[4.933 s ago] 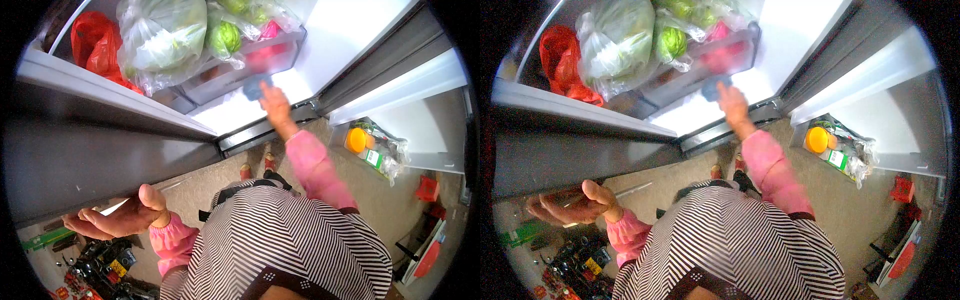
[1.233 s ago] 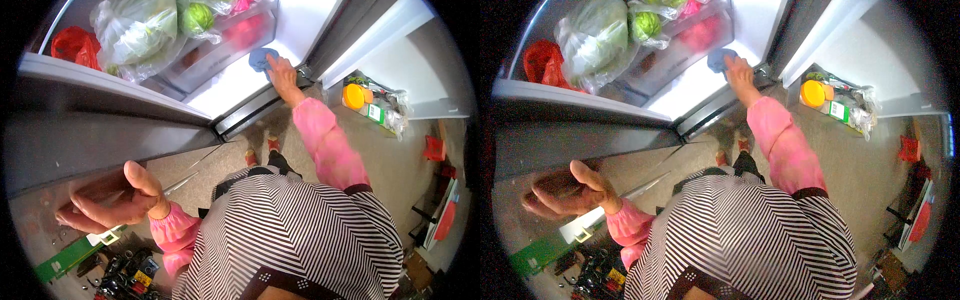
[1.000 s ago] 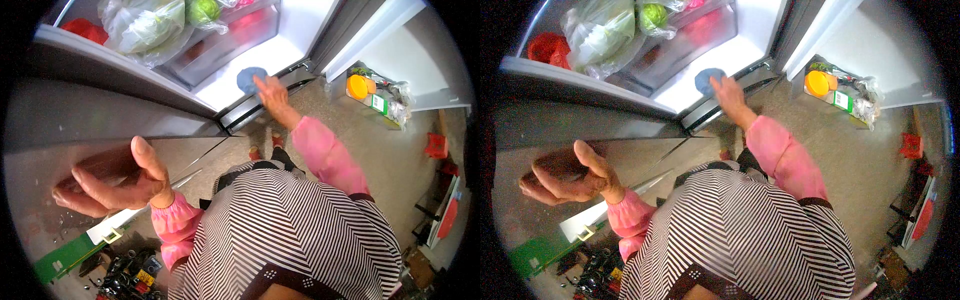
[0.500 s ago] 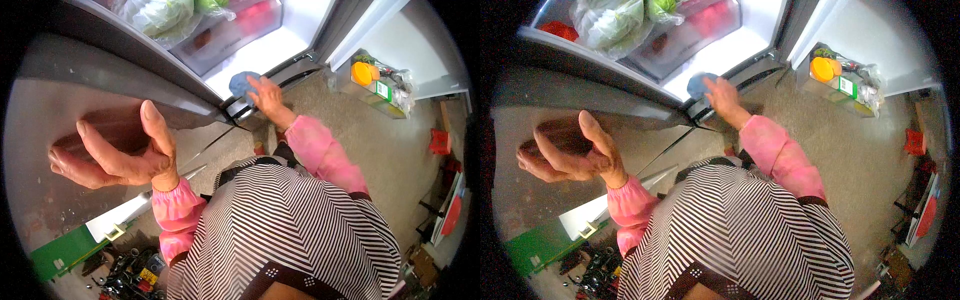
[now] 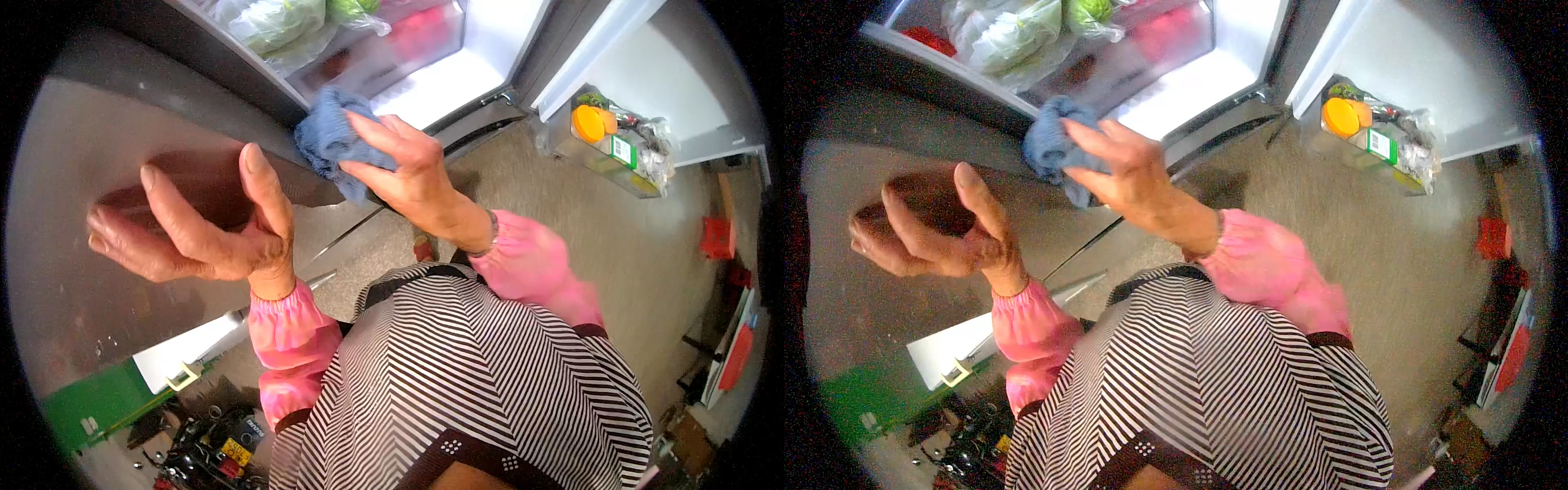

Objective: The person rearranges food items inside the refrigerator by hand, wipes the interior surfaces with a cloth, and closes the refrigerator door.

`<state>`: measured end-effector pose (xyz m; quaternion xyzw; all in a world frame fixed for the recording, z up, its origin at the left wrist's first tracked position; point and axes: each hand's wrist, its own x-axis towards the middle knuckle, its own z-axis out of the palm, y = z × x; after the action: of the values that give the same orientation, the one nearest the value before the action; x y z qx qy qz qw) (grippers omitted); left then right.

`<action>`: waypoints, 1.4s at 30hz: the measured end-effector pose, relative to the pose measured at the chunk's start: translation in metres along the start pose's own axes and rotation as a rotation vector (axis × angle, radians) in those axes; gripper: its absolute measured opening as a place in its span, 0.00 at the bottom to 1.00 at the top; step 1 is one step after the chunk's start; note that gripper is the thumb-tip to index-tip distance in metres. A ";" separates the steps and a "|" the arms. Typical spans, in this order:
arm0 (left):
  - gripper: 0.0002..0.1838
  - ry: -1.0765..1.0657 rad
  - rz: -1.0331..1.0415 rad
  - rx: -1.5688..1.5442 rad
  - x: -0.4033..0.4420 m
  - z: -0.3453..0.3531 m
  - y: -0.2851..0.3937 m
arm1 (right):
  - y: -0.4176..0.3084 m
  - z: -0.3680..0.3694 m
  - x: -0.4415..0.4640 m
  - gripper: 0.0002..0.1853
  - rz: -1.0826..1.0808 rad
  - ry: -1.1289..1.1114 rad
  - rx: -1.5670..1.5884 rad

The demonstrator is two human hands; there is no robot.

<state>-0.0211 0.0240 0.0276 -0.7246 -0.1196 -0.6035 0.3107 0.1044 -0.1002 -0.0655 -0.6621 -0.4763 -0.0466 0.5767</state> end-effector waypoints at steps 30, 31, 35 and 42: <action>0.29 -0.009 -0.120 0.187 0.005 -0.002 0.017 | 0.107 -0.091 -0.141 0.22 0.716 -0.599 0.304; 0.29 -0.016 -0.115 0.192 0.008 -0.003 0.019 | 0.095 -0.096 -0.127 0.22 0.711 -0.600 0.349; 0.29 -0.010 -0.122 0.194 0.004 -0.002 0.014 | 0.078 -0.091 -0.095 0.22 0.579 -0.548 0.363; 0.27 -0.062 -0.142 0.161 0.001 -0.011 0.012 | -0.023 -0.087 0.034 0.24 0.207 -0.459 0.440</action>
<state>-0.0233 0.0081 0.0261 -0.7053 -0.2283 -0.5898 0.3202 0.1497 -0.1534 0.0001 -0.5598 -0.5226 0.2667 0.5852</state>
